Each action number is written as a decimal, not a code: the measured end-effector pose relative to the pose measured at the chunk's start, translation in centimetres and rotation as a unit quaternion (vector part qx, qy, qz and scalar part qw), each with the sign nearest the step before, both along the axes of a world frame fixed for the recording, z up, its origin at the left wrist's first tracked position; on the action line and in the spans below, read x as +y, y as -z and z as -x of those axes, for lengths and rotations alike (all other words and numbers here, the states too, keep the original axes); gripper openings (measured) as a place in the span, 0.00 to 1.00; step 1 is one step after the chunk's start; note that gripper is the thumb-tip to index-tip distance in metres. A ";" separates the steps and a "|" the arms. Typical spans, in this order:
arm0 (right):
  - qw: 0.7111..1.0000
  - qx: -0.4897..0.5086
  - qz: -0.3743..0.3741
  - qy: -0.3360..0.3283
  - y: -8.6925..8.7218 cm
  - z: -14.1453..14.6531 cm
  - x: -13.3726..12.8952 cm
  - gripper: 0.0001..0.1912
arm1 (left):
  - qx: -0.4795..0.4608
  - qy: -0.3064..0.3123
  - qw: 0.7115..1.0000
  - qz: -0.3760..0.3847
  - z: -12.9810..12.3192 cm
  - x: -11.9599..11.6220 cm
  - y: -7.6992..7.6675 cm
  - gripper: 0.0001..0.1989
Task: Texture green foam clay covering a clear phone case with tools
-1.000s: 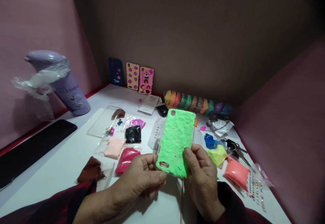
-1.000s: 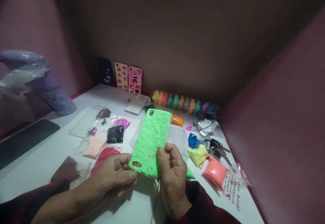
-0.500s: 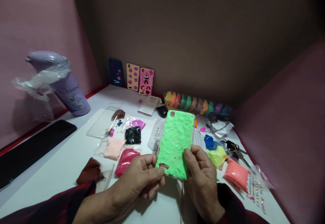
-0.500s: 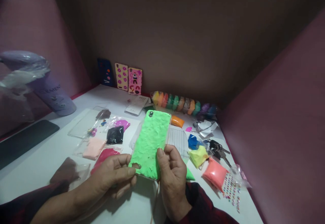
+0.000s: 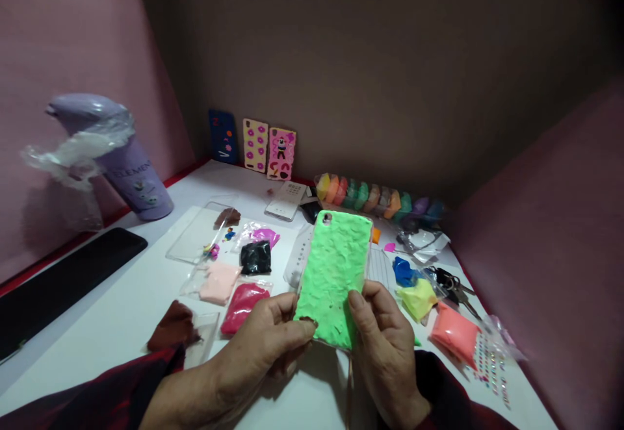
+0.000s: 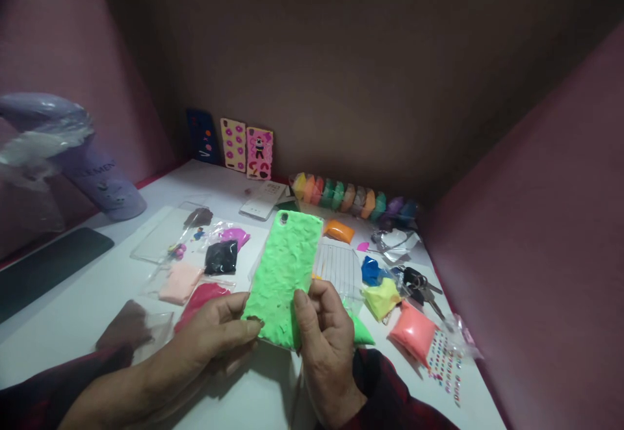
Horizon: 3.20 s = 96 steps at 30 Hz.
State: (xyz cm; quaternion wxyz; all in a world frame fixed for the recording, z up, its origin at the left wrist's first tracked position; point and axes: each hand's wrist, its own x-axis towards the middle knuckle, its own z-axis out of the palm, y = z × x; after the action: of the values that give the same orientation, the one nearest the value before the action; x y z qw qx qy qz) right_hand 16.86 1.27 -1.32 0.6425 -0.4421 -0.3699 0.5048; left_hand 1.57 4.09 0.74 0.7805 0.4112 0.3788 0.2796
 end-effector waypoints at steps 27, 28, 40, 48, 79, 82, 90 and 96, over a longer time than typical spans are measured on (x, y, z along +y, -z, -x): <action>0.999 -0.020 -0.023 -0.020 0.5 0.1 -0.4 0.06 | -0.014 0.010 1.000 0.009 0.1 -0.4 0.3 0.03; 0.999 -0.023 -0.025 -0.021 0.5 0.0 -0.4 0.06 | -0.014 0.010 1.000 0.011 0.1 -0.4 0.3 0.04; 0.998 0.051 0.029 -0.016 0.2 0.3 0.1 0.08 | -0.025 0.006 1.000 -0.006 0.2 -0.4 -0.1 0.06; 0.997 0.060 0.039 -0.014 0.3 0.2 0.1 0.08 | -0.002 -0.014 1.000 -0.012 0.0 -0.4 -0.2 0.10; 0.998 -0.055 -0.027 -0.002 0.4 0.2 -0.6 0.05 | 0.003 0.000 1.000 -0.008 0.2 -0.5 0.3 0.06; 0.999 -0.033 -0.021 -0.007 0.4 0.2 -0.6 0.05 | -0.002 0.008 1.000 -0.005 0.2 -0.6 0.6 0.06; 0.999 -0.027 -0.016 -0.011 0.4 0.1 -0.6 0.05 | -0.021 0.002 1.000 0.004 0.1 -0.5 0.4 0.06; 1.000 -0.002 0.010 -0.010 0.5 0.1 -0.4 0.07 | 0.014 0.005 1.000 -0.011 0.2 -0.3 0.2 0.08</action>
State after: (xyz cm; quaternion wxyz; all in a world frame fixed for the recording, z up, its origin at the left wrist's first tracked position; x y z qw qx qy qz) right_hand 16.77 0.89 -1.79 0.6321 -0.4457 -0.3703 0.5145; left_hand 1.38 3.77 0.55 0.7722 0.4252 0.3843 0.2742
